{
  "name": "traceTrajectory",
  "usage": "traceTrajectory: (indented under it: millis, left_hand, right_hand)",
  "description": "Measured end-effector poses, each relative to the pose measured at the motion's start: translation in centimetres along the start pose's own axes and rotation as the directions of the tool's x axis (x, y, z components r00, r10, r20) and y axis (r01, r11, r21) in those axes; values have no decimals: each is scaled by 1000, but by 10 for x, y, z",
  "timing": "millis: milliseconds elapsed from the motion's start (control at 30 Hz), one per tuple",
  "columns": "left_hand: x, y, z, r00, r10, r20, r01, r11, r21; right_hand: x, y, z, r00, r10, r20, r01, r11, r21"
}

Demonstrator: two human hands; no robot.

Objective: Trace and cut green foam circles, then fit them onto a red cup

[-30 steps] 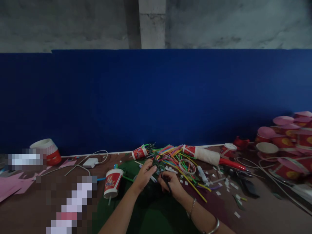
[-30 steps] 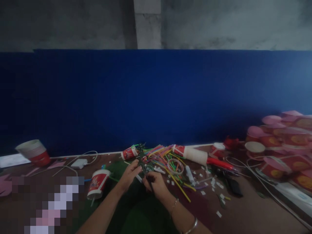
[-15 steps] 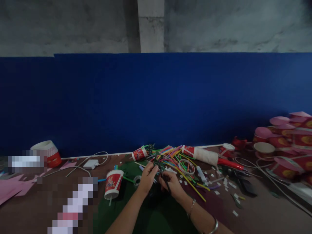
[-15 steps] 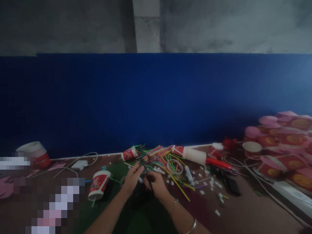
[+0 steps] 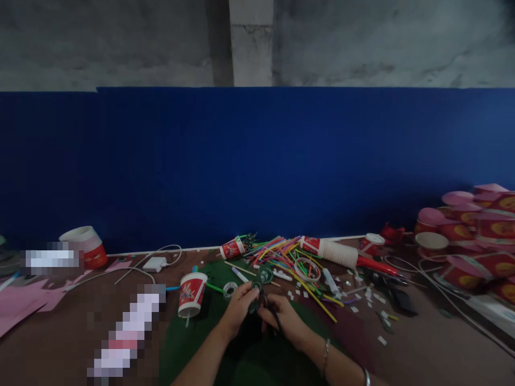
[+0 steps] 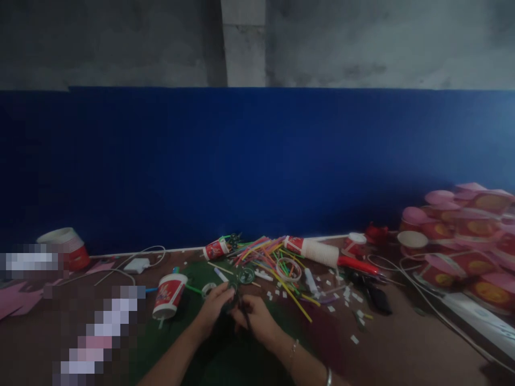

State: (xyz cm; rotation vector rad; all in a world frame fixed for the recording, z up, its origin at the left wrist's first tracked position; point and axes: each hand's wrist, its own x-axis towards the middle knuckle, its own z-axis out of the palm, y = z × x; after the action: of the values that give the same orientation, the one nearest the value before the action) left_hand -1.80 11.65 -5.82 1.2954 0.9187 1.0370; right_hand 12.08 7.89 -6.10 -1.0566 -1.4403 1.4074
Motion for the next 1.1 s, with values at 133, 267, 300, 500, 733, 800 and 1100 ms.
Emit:
traceTrajectory:
  millis: [133, 267, 300, 500, 733, 800, 1100]
  left_hand:
    - [1, -3, 4, 1000, 18, 23, -19, 1000, 11]
    - [2, -1, 4, 999, 35, 23, -36, 999, 17]
    - [2, 0, 4, 999, 33, 23, -33, 999, 8]
    - [0, 1, 5, 1000, 15, 1, -15, 1000, -8]
    - [-1, 5, 7, 999, 26, 33, -25, 999, -37]
    - [-1, 6, 7, 999, 22, 41, -20, 998, -61]
    - [0, 10, 2, 996, 19, 91, -14, 998, -59]
  right_hand:
    - [-4, 10, 0, 999, -20, -35, 20, 1000, 22]
    - [0, 12, -2, 997, -55, -57, 56, 998, 16]
    - [0, 12, -2, 996, -54, -66, 55, 998, 15]
    - [0, 10, -1, 998, -27, -57, 28, 999, 27]
    - [-1, 12, -2, 995, -65, -72, 66, 998, 10]
    - [-1, 11, -2, 995, -78, -62, 78, 997, 9]
    - [-3, 3, 0, 997, -34, -68, 35, 999, 22]
